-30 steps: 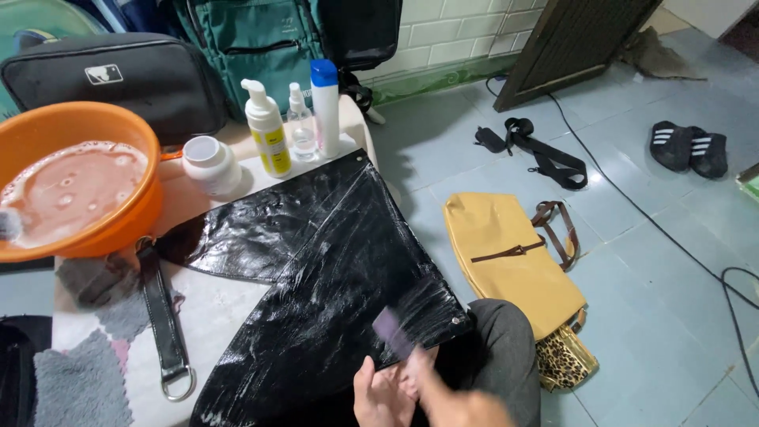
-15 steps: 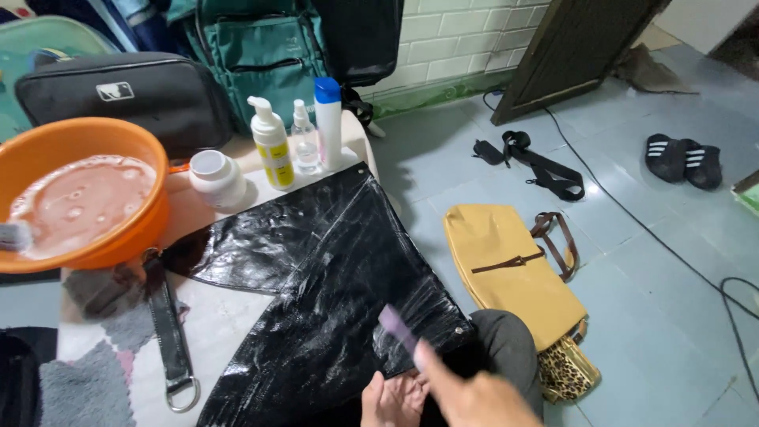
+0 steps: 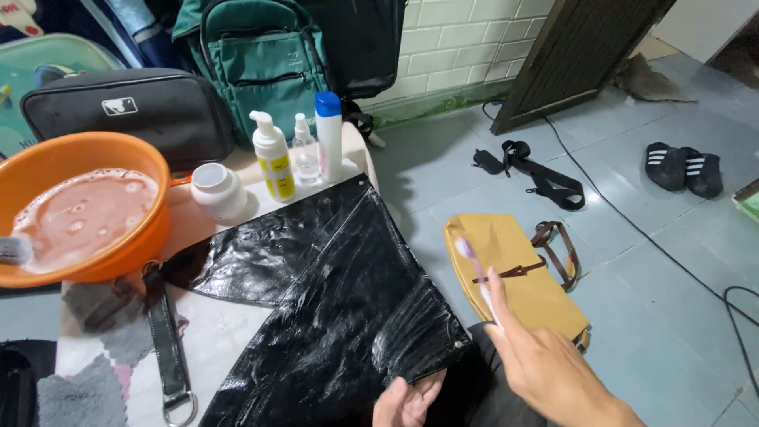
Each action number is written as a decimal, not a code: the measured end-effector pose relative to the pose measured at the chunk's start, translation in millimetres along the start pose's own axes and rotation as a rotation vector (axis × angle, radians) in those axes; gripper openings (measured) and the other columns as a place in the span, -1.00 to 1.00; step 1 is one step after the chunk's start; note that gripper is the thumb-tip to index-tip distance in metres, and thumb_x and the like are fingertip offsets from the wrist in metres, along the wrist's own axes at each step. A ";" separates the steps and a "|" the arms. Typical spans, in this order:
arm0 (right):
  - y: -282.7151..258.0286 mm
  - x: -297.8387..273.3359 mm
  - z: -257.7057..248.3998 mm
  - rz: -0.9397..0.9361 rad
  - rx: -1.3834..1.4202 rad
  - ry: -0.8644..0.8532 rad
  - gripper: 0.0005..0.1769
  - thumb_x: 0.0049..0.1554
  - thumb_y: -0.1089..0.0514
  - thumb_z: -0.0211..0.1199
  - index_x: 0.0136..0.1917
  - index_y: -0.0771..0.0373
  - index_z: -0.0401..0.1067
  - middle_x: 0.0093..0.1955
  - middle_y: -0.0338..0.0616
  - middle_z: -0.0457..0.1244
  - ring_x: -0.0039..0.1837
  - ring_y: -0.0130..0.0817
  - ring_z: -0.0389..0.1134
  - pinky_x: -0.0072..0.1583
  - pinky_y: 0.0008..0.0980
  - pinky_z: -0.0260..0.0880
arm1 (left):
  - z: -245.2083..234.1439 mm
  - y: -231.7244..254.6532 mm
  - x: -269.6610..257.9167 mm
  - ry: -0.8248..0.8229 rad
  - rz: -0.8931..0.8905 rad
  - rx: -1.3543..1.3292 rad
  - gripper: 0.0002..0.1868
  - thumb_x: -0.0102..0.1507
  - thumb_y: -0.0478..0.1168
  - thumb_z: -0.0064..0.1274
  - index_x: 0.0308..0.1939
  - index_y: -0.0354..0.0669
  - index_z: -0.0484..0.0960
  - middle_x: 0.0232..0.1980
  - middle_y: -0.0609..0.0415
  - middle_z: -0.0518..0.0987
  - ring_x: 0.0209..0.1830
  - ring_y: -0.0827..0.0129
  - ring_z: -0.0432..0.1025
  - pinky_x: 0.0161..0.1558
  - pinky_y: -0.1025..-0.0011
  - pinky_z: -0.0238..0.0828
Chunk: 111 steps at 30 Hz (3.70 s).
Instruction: Cleaning a black leather bag using a toothbrush, soapy water, and a cloth.
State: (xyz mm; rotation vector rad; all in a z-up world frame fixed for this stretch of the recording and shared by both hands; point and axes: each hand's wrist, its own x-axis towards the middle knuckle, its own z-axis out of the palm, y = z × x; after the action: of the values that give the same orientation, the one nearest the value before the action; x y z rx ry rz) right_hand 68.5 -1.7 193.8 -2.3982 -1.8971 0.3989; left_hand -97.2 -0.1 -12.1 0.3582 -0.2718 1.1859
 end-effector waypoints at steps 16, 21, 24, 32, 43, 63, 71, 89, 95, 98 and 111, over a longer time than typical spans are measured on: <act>13.8 245.7 27.0 -0.531 -0.059 0.092 -0.69 0.26 0.23 -0.20 0.06 0.01 0.37 -0.17 -0.05 0.20 0.03 0.10 0.34 0.05 0.01 0.30 | -75.8 -63.5 5.1 0.226 -0.014 0.295 -0.46 0.28 -0.51 -0.08 0.36 -0.53 0.23 0.33 -0.44 0.47 0.34 -0.22 0.42 0.36 -0.03 0.38; 61.8 173.6 20.8 -0.595 -0.048 -0.232 -0.47 0.11 0.38 -0.09 0.26 -0.05 0.34 -0.11 0.13 0.22 0.12 0.24 0.32 0.22 0.25 0.34 | -68.5 -55.8 21.3 0.147 0.038 0.415 -0.43 0.26 -0.47 -0.07 0.36 -0.52 0.22 0.35 -0.38 0.45 0.34 -0.11 0.40 0.37 0.08 0.34; 94.5 154.1 23.9 -0.831 -0.215 -0.178 -0.59 0.13 0.28 -0.04 0.16 -0.13 0.37 -0.18 -0.36 0.23 -0.23 -0.41 0.20 -0.11 -0.33 0.17 | -58.7 -51.2 26.3 0.084 0.068 0.496 -0.41 0.24 -0.44 -0.06 0.36 -0.52 0.22 0.35 -0.34 0.44 0.35 -0.03 0.39 0.38 0.16 0.31; 49.9 200.0 27.1 -0.632 -0.132 -0.062 -0.73 0.19 0.25 -0.06 0.12 -0.03 0.30 -0.22 -0.16 0.22 -0.15 -0.20 0.26 -0.06 -0.10 0.30 | -1.3 -49.6 19.6 0.118 0.133 0.219 -0.26 0.33 -0.58 -0.15 0.50 -0.39 -0.17 0.48 -0.53 0.22 0.46 -0.33 0.26 0.45 -0.20 0.20; 53.3 218.4 20.4 -0.760 -0.136 -0.012 -0.76 0.19 0.15 0.00 0.03 -0.02 0.47 -0.27 -0.14 0.26 -0.25 -0.14 0.28 -0.13 -0.09 0.28 | -25.2 -38.7 -2.0 0.114 0.074 0.204 -0.35 0.29 -0.62 -0.21 0.46 -0.45 0.01 0.44 -0.49 0.29 0.45 -0.27 0.28 0.45 -0.14 0.22; 39.4 165.5 6.4 -0.836 -0.235 -0.207 -0.70 0.18 0.14 -0.06 0.05 -0.03 0.46 -0.15 -0.18 0.34 -0.13 -0.14 0.38 -0.05 -0.13 0.39 | -39.3 -14.9 -26.5 0.728 -0.134 0.274 -0.70 0.17 -0.69 -0.05 -0.05 -1.01 0.40 -0.05 -0.80 0.65 -0.02 -0.37 0.63 0.11 -0.04 0.64; 0.0 103.2 -9.6 -0.725 -0.323 -0.310 -0.81 0.25 0.10 -0.07 0.02 -0.03 0.37 -0.13 -0.23 0.27 -0.14 -0.20 0.33 -0.04 -0.13 0.36 | -37.7 -10.9 -29.9 0.767 -0.098 0.119 -0.57 0.23 -0.73 -0.17 0.21 -0.86 0.36 0.16 -0.83 0.55 0.21 -0.49 0.49 0.25 -0.22 0.48; -31.2 49.9 15.0 -0.819 -0.114 -0.132 -0.92 0.24 0.10 0.08 -0.07 0.11 0.33 -0.26 -0.09 0.39 -0.29 0.04 0.42 -0.22 -0.01 0.38 | -80.0 -14.9 -50.7 0.224 0.021 0.137 -0.46 0.30 -0.61 -0.24 0.39 -0.46 0.21 0.37 -0.53 0.42 0.39 -0.32 0.36 0.38 -0.15 0.37; -11.0 135.4 16.3 -0.578 -0.300 0.191 -0.83 0.28 0.08 -0.01 0.15 0.07 0.25 -0.35 -0.14 0.30 -0.44 -0.16 0.32 -0.33 -0.05 0.37 | -93.0 -6.8 -60.0 0.109 0.039 0.126 -0.46 0.36 -0.57 -0.30 0.44 -0.45 0.06 0.45 -0.58 0.26 0.47 -0.34 0.24 0.44 -0.17 0.27; 0.0 149.3 35.0 -0.584 -0.214 0.049 -0.68 0.29 0.14 -0.04 0.31 0.00 0.23 -0.33 -0.15 0.23 -0.39 -0.28 0.24 -0.31 -0.14 0.38 | -64.0 3.7 -52.9 0.080 0.019 0.125 -0.47 0.41 -0.55 -0.28 0.47 -0.41 0.06 0.48 -0.56 0.21 0.51 -0.32 0.17 0.48 -0.13 0.19; -6.4 83.4 15.3 -0.493 0.035 -0.261 -0.42 0.22 0.07 0.03 0.44 -0.49 0.33 -0.04 -0.54 0.47 -0.25 -0.54 0.35 -0.20 -0.49 0.35 | -77.0 2.9 -55.0 0.014 0.038 0.051 -0.43 0.36 -0.63 -0.47 0.47 -0.38 -0.01 0.53 -0.45 0.15 0.56 -0.26 0.08 0.53 -0.15 0.07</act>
State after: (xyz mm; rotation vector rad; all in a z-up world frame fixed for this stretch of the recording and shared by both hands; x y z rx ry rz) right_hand 76.3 78.5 166.5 -1.8309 -2.4666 0.7192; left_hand -117.9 -14.4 -103.4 0.3911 -0.2376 1.2337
